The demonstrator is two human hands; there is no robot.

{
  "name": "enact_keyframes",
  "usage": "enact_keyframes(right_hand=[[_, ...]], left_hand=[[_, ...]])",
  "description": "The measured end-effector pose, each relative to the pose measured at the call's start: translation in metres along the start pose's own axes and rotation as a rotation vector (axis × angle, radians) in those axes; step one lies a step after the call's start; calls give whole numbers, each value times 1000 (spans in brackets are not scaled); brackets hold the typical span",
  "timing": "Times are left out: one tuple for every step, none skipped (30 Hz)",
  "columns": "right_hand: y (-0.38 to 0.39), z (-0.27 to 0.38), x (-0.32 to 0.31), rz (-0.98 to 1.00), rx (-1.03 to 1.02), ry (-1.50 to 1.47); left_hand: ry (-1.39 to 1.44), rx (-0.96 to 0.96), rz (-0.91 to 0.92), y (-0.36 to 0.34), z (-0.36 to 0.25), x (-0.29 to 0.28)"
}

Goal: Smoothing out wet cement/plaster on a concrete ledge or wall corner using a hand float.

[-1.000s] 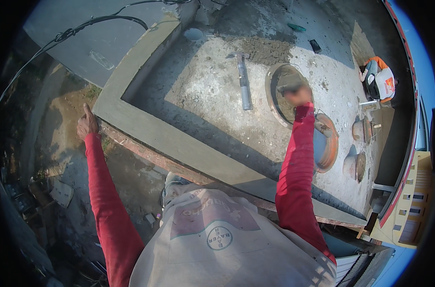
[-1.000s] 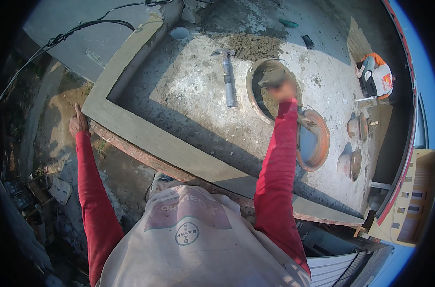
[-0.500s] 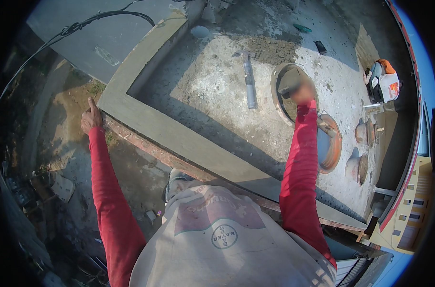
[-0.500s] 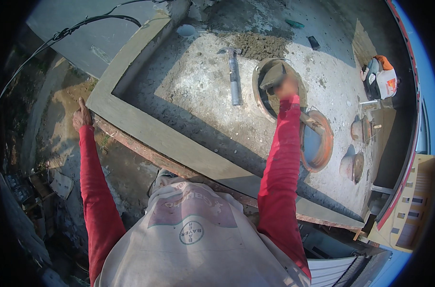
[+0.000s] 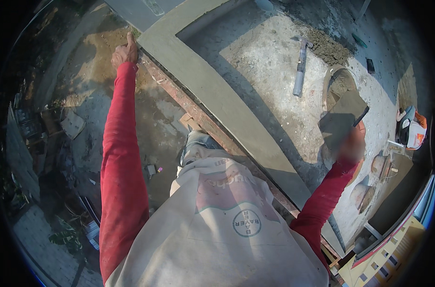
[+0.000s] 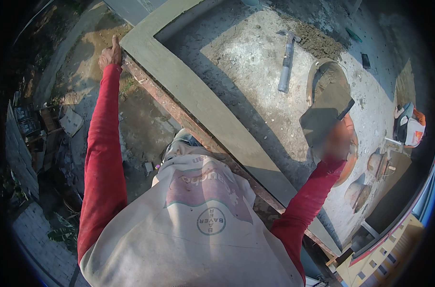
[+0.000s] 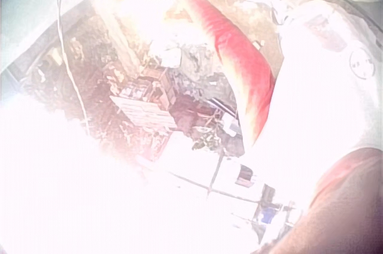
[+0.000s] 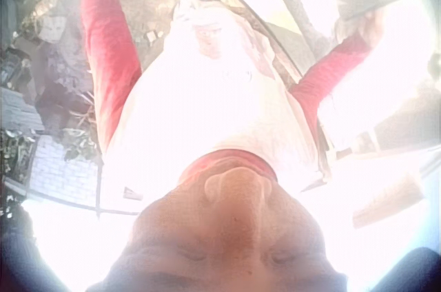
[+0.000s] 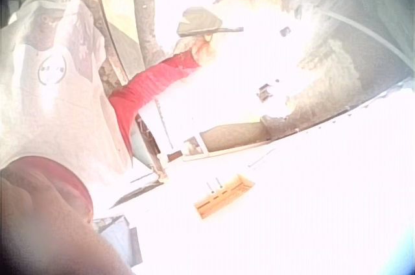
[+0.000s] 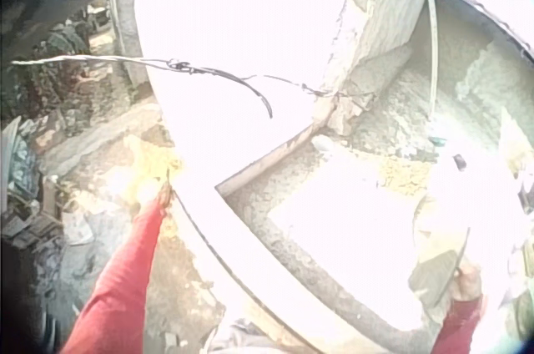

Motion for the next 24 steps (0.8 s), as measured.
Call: enact_keyframes(right_hand=[[11, 4, 22, 39, -3, 55], [17, 6, 50, 136, -53, 86], [23, 10, 76, 157, -63, 325], [29, 15, 103, 236, -83, 538], [30, 22, 128, 372, -171, 759], [28, 26, 151, 494, -168, 1004], [28, 25, 174, 518, -290, 1051], [26, 23, 193, 544, -358, 1116], [24, 22, 208, 582, -416, 1195], [21, 20, 220, 586, -463, 1213], [16, 17, 228, 604, -501, 1247], [13, 13, 235, 634, -537, 1272], [8, 11, 238, 645, -584, 1311], [3, 8, 241, 649, -592, 1324], [-1, 6, 243, 652, -599, 1337], [-5, 5, 245, 636, -631, 1329], [-8, 4, 248, 634, -647, 1321], [-12, 4, 251, 665, -644, 1324], [-15, 4, 255, 670, -666, 1304], [-18, 3, 260, 685, -672, 1306], [-21, 2, 264, 681, -703, 1288], [-25, 0, 269, 690, -713, 1292], [-29, -2, 274, 714, -715, 1311], [-33, -4, 278, 703, -740, 1293]], left_hand=[[-4, 1, -3, 2, -1, -1], [16, 11, -11, 4, -2, -2], [34, 23, -17, 6, -3, -2], [57, 35, -27, 8, -3, -3], [45, 26, -26, 9, -4, -4], [41, 19, -28, 10, -4, -4], [46, 17, -28, 9, -4, -3], [40, 29, -34, 8, -4, -1], [39, 43, -38, 7, -3, -1], [39, 55, -44, 6, -1, 0], [17, 48, -34, 3, 0, 0], [17, 47, -35, 3, 3, 1], [21, 58, -32, 2, 4, 2], [29, 65, -30, 3, 6, 3], [39, 78, -27, 3, 6, 4], [49, 86, -28, 4, 7, 4], [57, 94, -26, 6, 7, 4], [64, 101, -25, 8, 6, 3], [72, 107, -22, 9, 5, 3], [79, 111, -22, 11, 4, 2], [81, 117, -23, 12, 4, 1], [86, 121, -23, 13, 3, 0], [88, 123, -25, 14, 2, -1], [93, 129, -26, 14, 1, -1]])
Point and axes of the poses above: each hand's wrist, its own y-axis away from the middle knuckle, its own x-axis out of the palm, z = x × y, the point moved 1 cm from there along -y, towards the middle knuckle, and after that the axes turned 9 degrees about y, right-handed, at the moved point
